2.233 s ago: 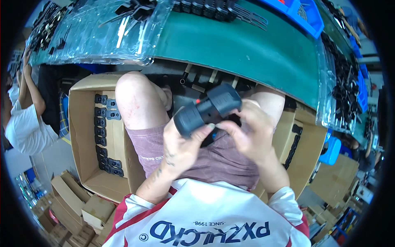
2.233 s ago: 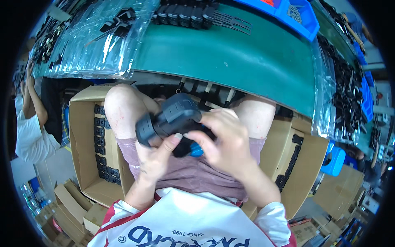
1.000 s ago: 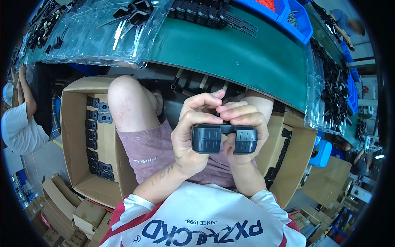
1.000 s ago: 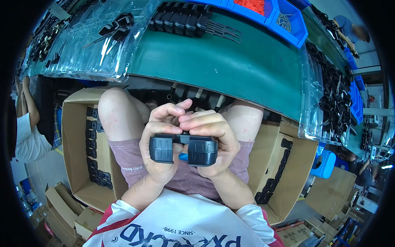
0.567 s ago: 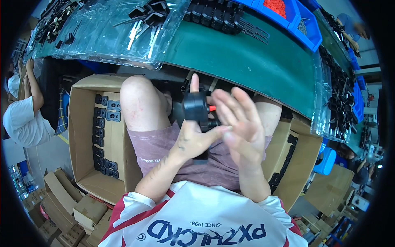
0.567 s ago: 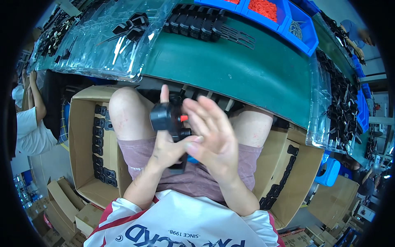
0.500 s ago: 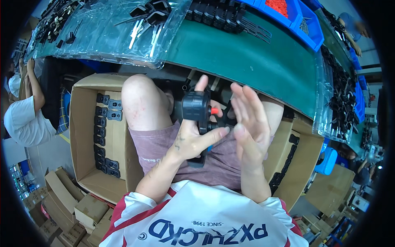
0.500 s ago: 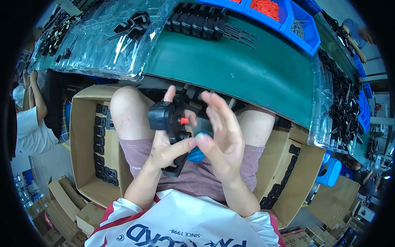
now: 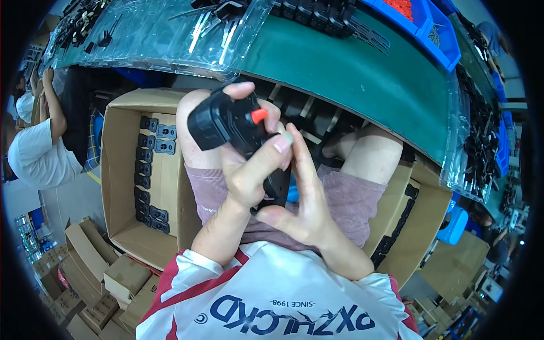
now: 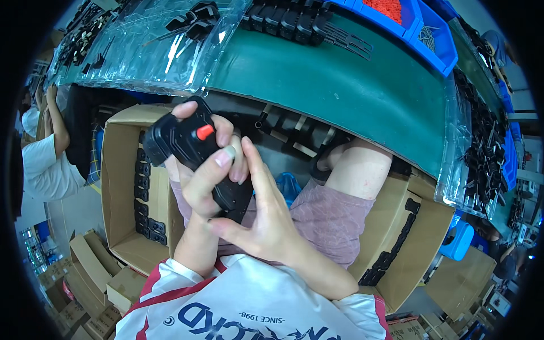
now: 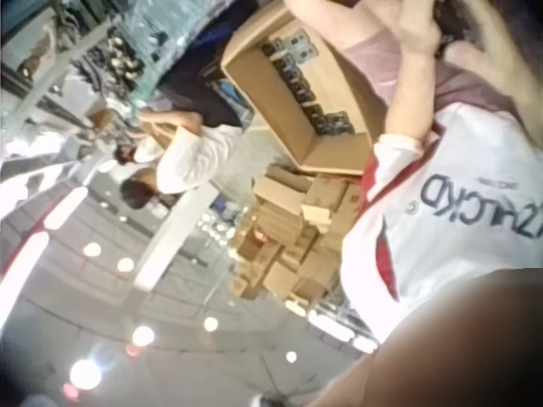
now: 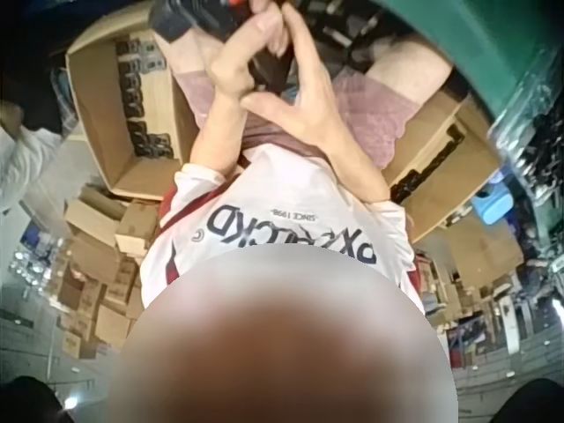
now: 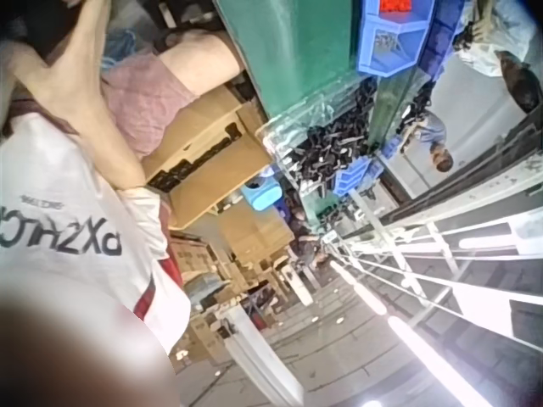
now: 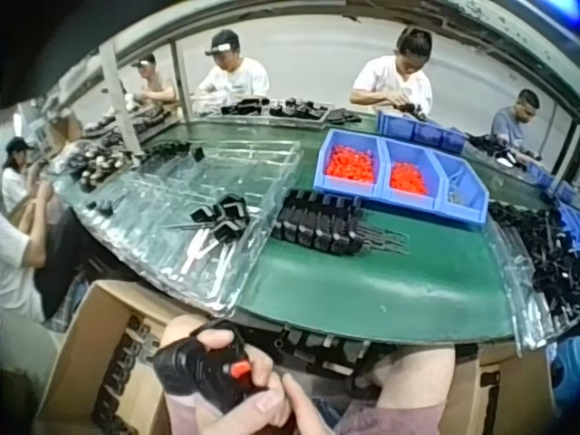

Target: The recorder is assembling plastic phone holder components by inserting small red plastic parts into the base and attaching side arms.

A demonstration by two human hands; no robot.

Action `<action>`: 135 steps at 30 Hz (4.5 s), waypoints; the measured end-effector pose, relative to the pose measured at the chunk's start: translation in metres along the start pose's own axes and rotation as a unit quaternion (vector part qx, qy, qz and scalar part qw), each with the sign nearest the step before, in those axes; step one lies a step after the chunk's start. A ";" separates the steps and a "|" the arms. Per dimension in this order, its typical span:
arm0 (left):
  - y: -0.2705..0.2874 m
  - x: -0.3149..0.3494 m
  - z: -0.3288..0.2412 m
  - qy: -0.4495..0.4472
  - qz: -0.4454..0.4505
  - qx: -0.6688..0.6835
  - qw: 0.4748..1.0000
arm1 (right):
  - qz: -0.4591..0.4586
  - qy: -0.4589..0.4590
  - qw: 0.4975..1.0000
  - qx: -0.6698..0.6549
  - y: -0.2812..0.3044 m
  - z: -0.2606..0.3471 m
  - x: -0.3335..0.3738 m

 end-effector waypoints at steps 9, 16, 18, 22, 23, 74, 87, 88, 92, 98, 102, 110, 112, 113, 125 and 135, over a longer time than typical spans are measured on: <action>-0.003 -0.009 -0.002 0.042 0.054 0.082 0.994 | -0.077 -0.050 0.990 -0.104 0.010 -0.006 0.012; -0.018 -0.004 0.006 -0.010 0.190 0.002 0.982 | -0.083 -0.129 0.983 -0.096 0.042 -0.020 0.015; -0.011 -0.005 0.005 0.007 0.181 -0.069 0.981 | -0.107 -0.068 0.991 -0.049 0.050 -0.006 0.007; 0.009 -0.004 0.010 0.072 0.136 -0.212 0.965 | -0.167 0.108 0.976 0.086 0.059 0.033 -0.005; 0.011 -0.005 0.011 0.079 0.111 -0.213 0.968 | -0.157 0.095 0.979 0.084 0.058 0.031 -0.007; 0.522 -0.013 -0.034 0.093 -0.498 -0.428 0.748 | -0.048 0.177 0.736 0.651 0.145 0.029 -0.397; 0.610 -0.045 -0.033 0.079 -0.378 -0.743 0.547 | -0.174 0.272 0.790 0.521 0.150 0.078 -0.316; 0.606 -0.045 -0.034 0.064 -0.374 -0.744 0.551 | -0.189 0.268 0.809 0.488 0.156 0.082 -0.311; 0.582 -0.044 -0.043 0.012 -0.357 -0.748 0.560 | -0.235 0.253 0.857 0.382 0.180 0.093 -0.287; 0.495 -0.030 -0.081 -0.021 -0.419 -0.620 0.663 | -0.202 0.145 0.933 0.261 0.157 0.080 -0.226; 0.387 -0.022 -0.088 -0.073 -0.371 -0.218 0.900 | -0.146 0.107 0.969 0.166 0.141 0.071 -0.181; 0.161 0.001 -0.029 0.131 -0.130 0.081 0.980 | -0.094 -0.128 0.984 0.078 0.023 0.005 -0.090; 0.137 0.016 -0.021 0.136 -0.083 -0.016 0.987 | -0.060 -0.163 0.984 0.043 -0.011 -0.005 -0.069; 0.129 0.025 -0.016 0.156 -0.072 -0.078 0.982 | -0.050 -0.171 0.983 0.030 -0.020 -0.009 -0.061; 0.043 0.049 -0.032 -0.018 0.094 -0.283 0.954 | -0.086 -0.132 0.983 -0.090 -0.005 -0.025 -0.032; 0.047 0.047 0.038 0.159 0.086 -0.199 0.963 | -0.126 -0.077 0.988 -0.040 0.056 -0.056 -0.027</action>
Point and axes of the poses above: each hand's wrist, its own x-axis away from the middle knuckle, its own y-axis out of the back of the hand, z = x × y, the point moved 9 cm from there along -x, towards the middle knuckle, and after that the axes turned 14 degrees about -z, right-handed, at the moved point
